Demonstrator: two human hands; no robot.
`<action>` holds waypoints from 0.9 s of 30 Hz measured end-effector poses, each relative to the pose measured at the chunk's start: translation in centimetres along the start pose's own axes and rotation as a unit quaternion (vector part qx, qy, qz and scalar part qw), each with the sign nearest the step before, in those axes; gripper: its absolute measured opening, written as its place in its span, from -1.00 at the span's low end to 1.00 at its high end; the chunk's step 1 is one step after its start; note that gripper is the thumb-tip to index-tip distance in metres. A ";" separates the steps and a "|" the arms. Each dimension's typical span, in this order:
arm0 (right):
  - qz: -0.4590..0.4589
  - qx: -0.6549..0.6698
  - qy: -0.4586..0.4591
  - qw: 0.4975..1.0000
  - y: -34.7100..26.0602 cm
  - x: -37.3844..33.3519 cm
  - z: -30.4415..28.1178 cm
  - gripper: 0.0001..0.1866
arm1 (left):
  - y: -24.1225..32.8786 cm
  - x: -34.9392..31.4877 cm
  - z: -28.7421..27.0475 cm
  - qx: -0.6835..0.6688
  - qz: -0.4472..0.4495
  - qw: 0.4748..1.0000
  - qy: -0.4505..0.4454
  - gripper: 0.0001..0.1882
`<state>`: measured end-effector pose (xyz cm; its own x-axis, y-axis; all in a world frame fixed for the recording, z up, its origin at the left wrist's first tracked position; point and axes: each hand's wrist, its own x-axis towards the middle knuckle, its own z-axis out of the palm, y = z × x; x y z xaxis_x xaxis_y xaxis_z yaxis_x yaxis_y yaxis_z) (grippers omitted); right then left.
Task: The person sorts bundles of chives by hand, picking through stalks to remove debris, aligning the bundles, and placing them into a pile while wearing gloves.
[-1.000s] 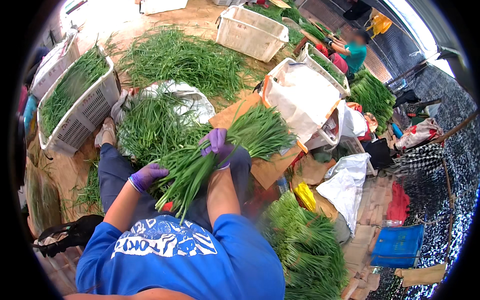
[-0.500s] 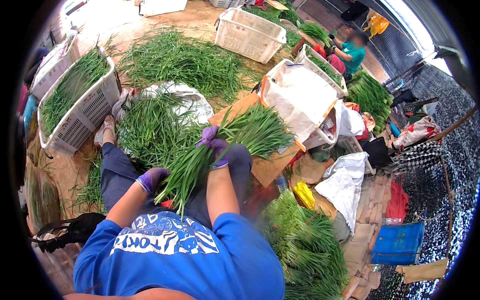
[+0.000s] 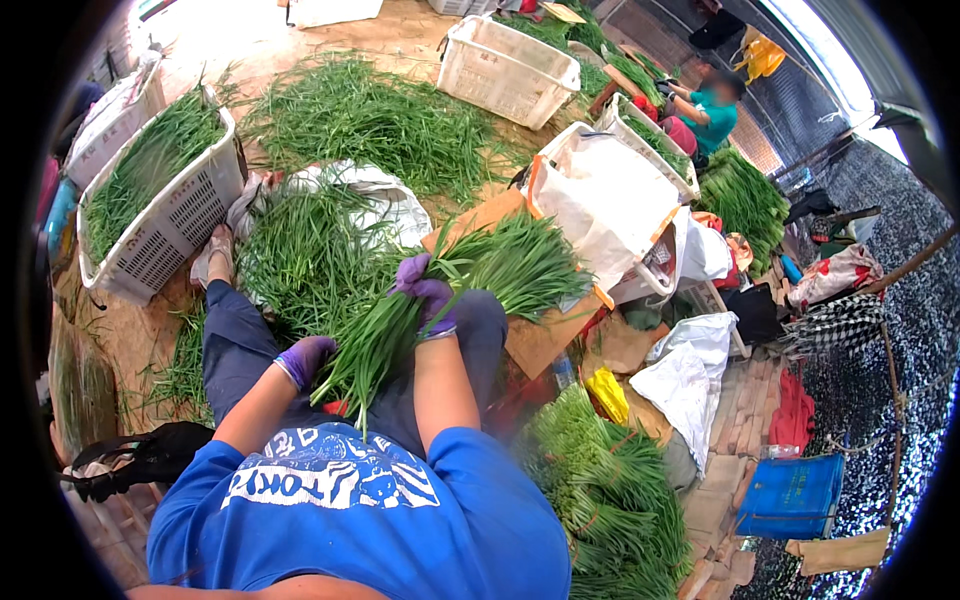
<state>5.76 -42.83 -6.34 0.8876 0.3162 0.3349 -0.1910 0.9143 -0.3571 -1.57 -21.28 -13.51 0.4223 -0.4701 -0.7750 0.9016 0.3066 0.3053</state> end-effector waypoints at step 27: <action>0.005 -0.109 -0.065 0.992 -0.3 0.1 1.9 -0.73 | -0.9 1.1 -1.0 0.335 0.024 0.935 -0.115 -0.56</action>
<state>5.09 -42.61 -4.54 0.8215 0.3689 0.4348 -0.0926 0.8387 -0.5366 -2.03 -21.24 -15.19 0.4037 -0.6580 -0.6356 0.7054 -0.2185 0.6743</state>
